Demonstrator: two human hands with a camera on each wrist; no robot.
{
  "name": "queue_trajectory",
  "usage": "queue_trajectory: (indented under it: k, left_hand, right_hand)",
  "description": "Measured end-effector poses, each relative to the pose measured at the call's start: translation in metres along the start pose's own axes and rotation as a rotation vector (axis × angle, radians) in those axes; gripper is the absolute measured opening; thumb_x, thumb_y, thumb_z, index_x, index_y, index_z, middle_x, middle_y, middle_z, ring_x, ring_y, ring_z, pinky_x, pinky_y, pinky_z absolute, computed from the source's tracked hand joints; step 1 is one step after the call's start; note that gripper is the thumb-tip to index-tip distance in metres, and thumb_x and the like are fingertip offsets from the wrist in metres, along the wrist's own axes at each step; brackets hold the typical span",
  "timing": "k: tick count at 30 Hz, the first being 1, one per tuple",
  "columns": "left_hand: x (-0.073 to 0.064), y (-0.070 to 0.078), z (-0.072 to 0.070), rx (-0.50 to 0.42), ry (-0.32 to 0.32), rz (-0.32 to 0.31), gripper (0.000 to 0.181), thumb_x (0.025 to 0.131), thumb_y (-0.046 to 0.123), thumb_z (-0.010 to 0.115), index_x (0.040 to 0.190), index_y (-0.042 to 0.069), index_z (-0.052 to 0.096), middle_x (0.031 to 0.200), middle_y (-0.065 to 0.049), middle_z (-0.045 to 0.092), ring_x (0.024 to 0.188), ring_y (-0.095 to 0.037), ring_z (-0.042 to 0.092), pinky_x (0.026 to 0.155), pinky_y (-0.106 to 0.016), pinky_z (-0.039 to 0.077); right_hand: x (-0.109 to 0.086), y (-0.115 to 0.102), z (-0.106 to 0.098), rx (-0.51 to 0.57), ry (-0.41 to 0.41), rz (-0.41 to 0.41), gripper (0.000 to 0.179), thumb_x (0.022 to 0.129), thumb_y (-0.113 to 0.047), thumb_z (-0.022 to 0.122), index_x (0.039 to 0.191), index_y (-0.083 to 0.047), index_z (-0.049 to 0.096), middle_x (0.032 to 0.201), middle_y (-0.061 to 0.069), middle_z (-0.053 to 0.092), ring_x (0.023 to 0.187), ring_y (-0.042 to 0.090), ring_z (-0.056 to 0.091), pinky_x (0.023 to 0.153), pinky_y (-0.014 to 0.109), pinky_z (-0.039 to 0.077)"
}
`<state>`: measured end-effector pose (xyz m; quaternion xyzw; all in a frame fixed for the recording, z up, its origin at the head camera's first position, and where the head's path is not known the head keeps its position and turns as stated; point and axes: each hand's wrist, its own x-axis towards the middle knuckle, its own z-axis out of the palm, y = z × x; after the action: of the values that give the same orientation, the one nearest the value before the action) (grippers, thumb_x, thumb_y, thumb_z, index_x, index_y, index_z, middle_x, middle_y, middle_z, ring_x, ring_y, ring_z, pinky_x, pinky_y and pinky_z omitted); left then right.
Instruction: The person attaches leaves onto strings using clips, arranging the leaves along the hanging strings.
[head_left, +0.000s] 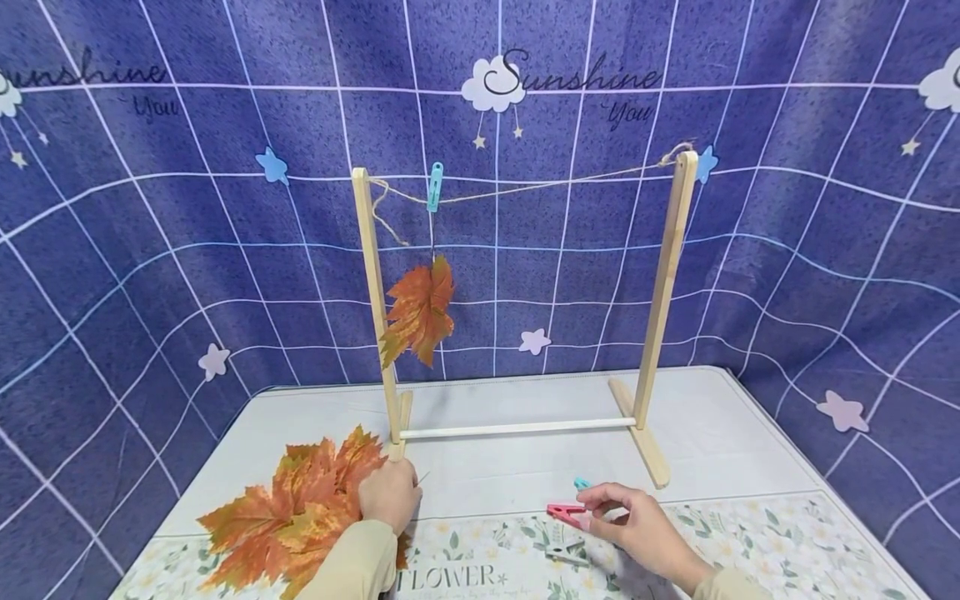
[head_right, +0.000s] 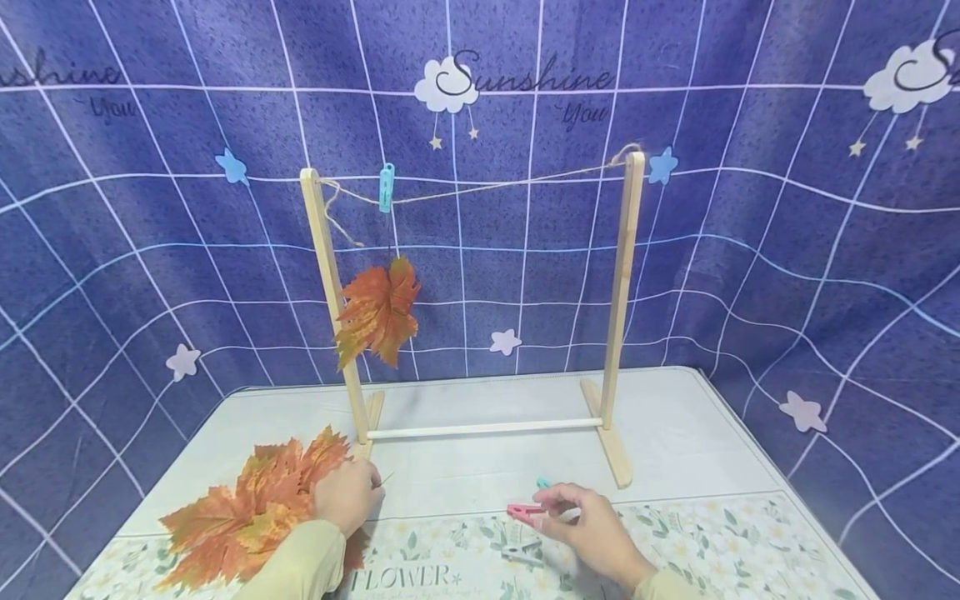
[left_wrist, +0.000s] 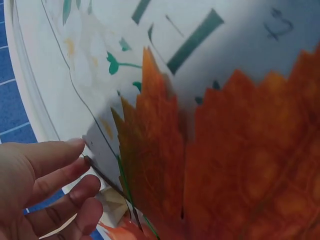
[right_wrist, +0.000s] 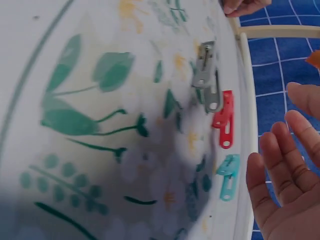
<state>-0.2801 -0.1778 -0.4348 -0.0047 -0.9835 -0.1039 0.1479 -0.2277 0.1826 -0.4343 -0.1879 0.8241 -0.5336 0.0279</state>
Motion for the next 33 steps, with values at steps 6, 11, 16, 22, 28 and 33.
queue_trajectory:
  k: [6,11,16,22,28,33]
  left_hand:
    - [0.000,0.004,0.002,0.061,0.027,-0.014,0.016,0.079,0.004,0.076,0.067,0.006,0.065,0.066,-0.013,0.066,0.060,-0.035,0.066,0.053,-0.050,0.052]
    - [-0.002,0.008,0.001,0.088,0.032,-0.019,0.014,0.085,-0.001,0.068,0.071,0.000,0.066,0.067,-0.016,0.064,0.061,-0.037,0.067,0.053,-0.051,0.053]
    - [-0.006,0.012,-0.002,0.064,-0.019,-0.031,0.010,0.083,0.001,0.070,0.074,0.000,0.066,0.070,-0.014,0.064,0.065,-0.036,0.068,0.056,-0.052,0.054]
    - [-0.008,0.016,-0.009,0.033,-0.066,-0.048,0.016,0.078,0.005,0.075,0.068,0.004,0.062,0.066,-0.013,0.065,0.060,-0.033,0.066,0.055,-0.050,0.053]
    - [-0.007,0.015,-0.020,-0.035,-0.106,0.004,0.029,0.078,0.008,0.078,0.059,0.014,0.058,0.058,0.000,0.059,0.052,-0.020,0.056,0.050,-0.044,0.049]
    - [-0.004,0.012,-0.036,-0.111,-0.133,0.045,0.021,0.080,0.010,0.079,0.065,0.018,0.067,0.065,0.005,0.063,0.056,-0.015,0.054,0.052,-0.041,0.047]
  right_hand:
    - [-0.005,0.006,0.008,-0.084,-0.064,0.060,0.031,0.088,-0.020,0.079,0.115,-0.005,0.071,0.098,0.004,0.067,0.085,0.011,0.059,0.071,0.023,0.051]
    - [-0.007,0.010,0.015,-0.241,-0.090,-0.007,0.032,0.084,-0.024,0.083,0.112,-0.012,0.072,0.099,-0.005,0.066,0.085,0.007,0.058,0.072,0.025,0.050]
    - [-0.007,0.012,0.017,-0.341,-0.106,-0.027,0.031,0.083,-0.026,0.084,0.110,-0.014,0.073,0.098,-0.011,0.064,0.084,0.003,0.058,0.075,0.027,0.053]
    - [-0.006,0.010,0.017,-0.412,-0.116,-0.030,0.036,0.079,-0.032,0.087,0.108,-0.017,0.073,0.095,-0.014,0.062,0.082,0.002,0.056,0.075,0.029,0.052]
    - [-0.004,0.010,0.016,-0.477,-0.139,-0.014,0.034,0.077,-0.031,0.089,0.105,-0.020,0.073,0.092,-0.016,0.059,0.081,0.000,0.054,0.074,0.031,0.052]
    - [-0.002,0.010,0.015,-0.486,-0.154,-0.002,0.029,0.078,-0.029,0.089,0.100,-0.021,0.073,0.089,-0.014,0.057,0.078,0.000,0.052,0.072,0.030,0.050]
